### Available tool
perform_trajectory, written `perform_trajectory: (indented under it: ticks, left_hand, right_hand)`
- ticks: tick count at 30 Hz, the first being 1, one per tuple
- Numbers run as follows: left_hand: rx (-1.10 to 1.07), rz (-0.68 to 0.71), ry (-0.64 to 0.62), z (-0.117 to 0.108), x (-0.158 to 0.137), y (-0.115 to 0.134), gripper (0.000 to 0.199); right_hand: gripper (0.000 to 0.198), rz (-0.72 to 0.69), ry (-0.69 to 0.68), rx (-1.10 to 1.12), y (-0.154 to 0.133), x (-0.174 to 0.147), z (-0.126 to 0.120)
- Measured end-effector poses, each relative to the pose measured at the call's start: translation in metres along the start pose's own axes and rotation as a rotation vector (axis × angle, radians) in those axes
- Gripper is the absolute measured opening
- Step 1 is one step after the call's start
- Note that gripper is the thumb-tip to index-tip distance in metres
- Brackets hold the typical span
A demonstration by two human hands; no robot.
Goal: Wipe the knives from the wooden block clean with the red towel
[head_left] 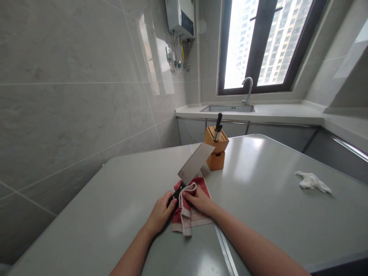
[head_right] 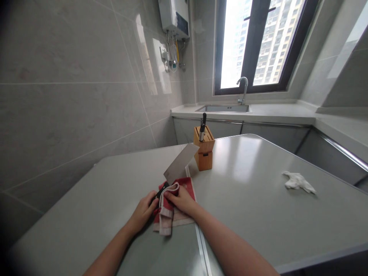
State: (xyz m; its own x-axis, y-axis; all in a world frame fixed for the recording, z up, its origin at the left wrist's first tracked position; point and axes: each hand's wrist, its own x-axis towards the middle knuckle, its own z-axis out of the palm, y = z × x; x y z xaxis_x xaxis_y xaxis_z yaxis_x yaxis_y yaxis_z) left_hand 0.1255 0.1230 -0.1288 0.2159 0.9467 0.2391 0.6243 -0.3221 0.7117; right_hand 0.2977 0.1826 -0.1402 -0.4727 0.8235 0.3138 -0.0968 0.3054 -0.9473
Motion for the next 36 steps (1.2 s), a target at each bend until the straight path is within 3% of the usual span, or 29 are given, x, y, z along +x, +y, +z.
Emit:
perform_trajectory:
  ticks: [14,25,36]
  left_hand:
    - [0.096,-0.012,0.077,-0.002,-0.001,-0.001,0.021]
    - [0.055,-0.008,0.139,-0.003,0.001,-0.003,0.016]
    - [0.081,-0.031,0.154,0.000,0.002,-0.006,0.027]
  right_hand:
    - [0.022,0.021,0.010,0.030,-0.003,0.000,0.000]
    - [0.026,0.022,0.021,-0.035,-0.007,-0.003,0.000]
    - [0.019,0.001,-0.117,-0.071,-0.009,-0.005,0.000]
